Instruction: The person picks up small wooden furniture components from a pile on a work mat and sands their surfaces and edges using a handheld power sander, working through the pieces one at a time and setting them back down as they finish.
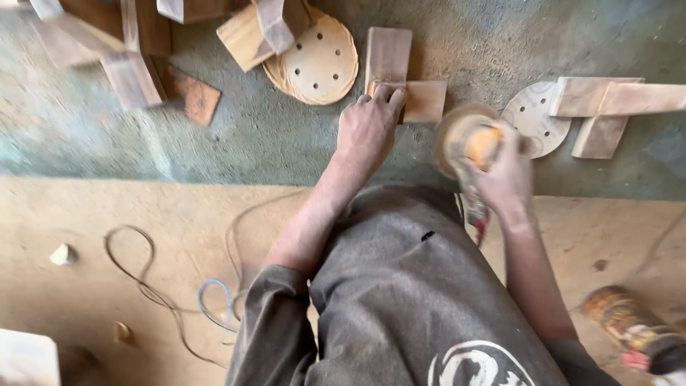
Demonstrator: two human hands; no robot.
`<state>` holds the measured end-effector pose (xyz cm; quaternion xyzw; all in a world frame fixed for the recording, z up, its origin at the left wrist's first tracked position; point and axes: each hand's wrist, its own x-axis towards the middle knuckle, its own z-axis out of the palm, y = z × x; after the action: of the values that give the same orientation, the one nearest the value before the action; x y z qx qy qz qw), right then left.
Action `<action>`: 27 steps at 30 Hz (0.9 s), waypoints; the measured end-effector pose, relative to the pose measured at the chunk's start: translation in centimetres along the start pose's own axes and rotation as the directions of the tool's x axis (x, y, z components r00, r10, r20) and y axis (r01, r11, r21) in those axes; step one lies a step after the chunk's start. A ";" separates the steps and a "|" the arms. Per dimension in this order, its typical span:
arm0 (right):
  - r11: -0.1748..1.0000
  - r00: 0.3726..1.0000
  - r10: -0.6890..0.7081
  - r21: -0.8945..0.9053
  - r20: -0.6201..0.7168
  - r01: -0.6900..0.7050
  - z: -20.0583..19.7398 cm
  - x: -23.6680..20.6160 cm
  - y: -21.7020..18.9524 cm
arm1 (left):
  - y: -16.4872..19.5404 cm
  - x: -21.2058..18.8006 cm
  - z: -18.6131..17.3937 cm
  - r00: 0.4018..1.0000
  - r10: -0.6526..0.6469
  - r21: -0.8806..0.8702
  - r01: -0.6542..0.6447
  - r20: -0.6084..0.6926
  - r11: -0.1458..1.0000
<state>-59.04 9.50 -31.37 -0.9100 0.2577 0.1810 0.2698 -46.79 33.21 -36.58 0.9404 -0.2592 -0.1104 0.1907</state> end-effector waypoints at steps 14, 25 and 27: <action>0.996 0.935 -0.055 0.042 -0.351 0.074 0.8 -5.7 6.8 | 4.1 -4.0 0.4 0.962 0.266 0.045 -0.263 -0.056 0.964; 0.986 0.933 -0.138 0.041 -0.332 0.160 1.5 -4.1 4.6 | 3.3 -3.5 -1.7 0.990 0.097 -0.287 -0.123 -0.101 0.950; 0.983 0.918 -0.150 0.041 -0.368 0.177 1.0 -4.2 4.8 | 2.5 -3.6 -2.9 0.987 0.052 -0.424 -0.114 -0.153 0.898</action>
<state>-65.27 8.17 -32.08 -0.9355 0.2327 -0.0233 0.2648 -50.08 33.98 -32.53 0.8682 -0.2544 -0.0916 0.4160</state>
